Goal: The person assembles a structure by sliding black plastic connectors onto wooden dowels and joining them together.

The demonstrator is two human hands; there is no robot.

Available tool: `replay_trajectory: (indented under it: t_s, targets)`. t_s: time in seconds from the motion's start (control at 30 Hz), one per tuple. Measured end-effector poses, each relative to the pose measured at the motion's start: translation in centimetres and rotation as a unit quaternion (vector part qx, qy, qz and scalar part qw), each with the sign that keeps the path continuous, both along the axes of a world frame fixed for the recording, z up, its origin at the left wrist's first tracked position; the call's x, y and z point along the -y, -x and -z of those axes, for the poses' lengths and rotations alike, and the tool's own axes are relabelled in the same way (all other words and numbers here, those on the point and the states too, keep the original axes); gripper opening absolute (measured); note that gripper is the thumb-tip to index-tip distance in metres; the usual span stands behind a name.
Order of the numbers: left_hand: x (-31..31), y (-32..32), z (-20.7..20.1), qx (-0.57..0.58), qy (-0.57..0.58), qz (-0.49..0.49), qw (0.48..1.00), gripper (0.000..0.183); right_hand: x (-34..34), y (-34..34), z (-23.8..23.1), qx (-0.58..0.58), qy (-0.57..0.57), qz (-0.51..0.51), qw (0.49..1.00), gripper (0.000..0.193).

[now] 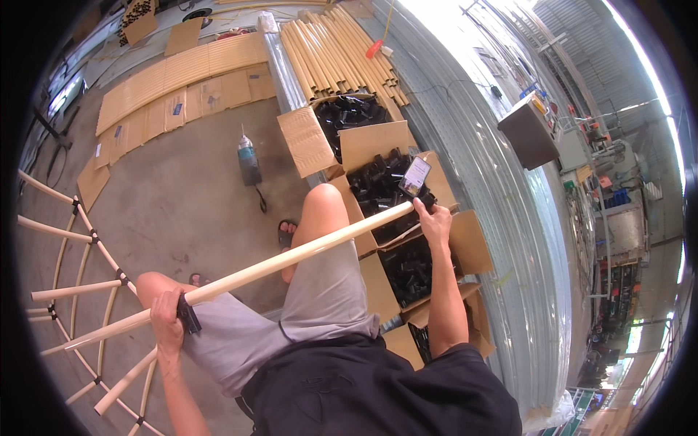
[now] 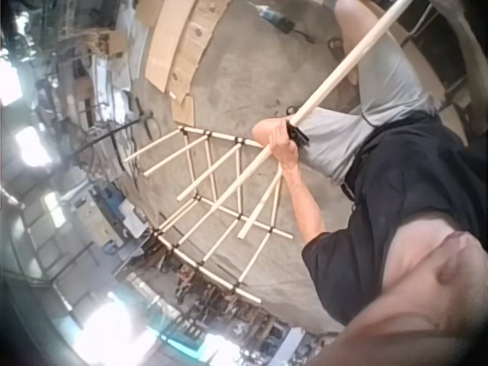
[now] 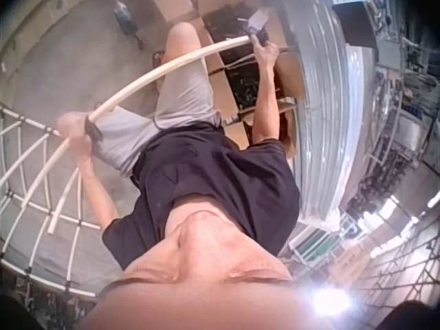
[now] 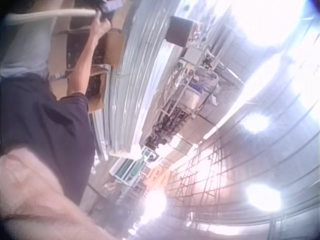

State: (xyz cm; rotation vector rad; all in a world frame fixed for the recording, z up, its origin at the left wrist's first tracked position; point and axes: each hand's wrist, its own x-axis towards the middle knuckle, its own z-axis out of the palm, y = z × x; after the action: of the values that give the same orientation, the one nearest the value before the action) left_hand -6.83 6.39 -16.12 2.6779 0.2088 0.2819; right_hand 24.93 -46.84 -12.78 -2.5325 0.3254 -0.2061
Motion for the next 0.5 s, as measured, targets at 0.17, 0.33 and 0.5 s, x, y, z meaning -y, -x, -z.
replay_trajectory:
  t_s: [0.17, 0.33, 0.5]
  targets:
    - [-0.1, -0.1, -0.1, 0.016, 0.008, 0.021, 1.000, 0.031, -0.4, -1.4, 0.8, -0.004, 0.044, 0.008, 0.999, 0.052]
    - [-1.2, 0.0, 0.6, 0.025, 0.006, 0.050, 0.998, 0.033, 1.3, -3.9, 2.3, -0.011, -0.059, -0.109, 0.992, 0.047]
    - [-1.4, -0.8, -0.2, 0.034, 0.017, 0.067, 0.997, 0.027, 1.7, -5.3, 2.3, -0.076, -0.054, -0.108, 0.990, 0.045]
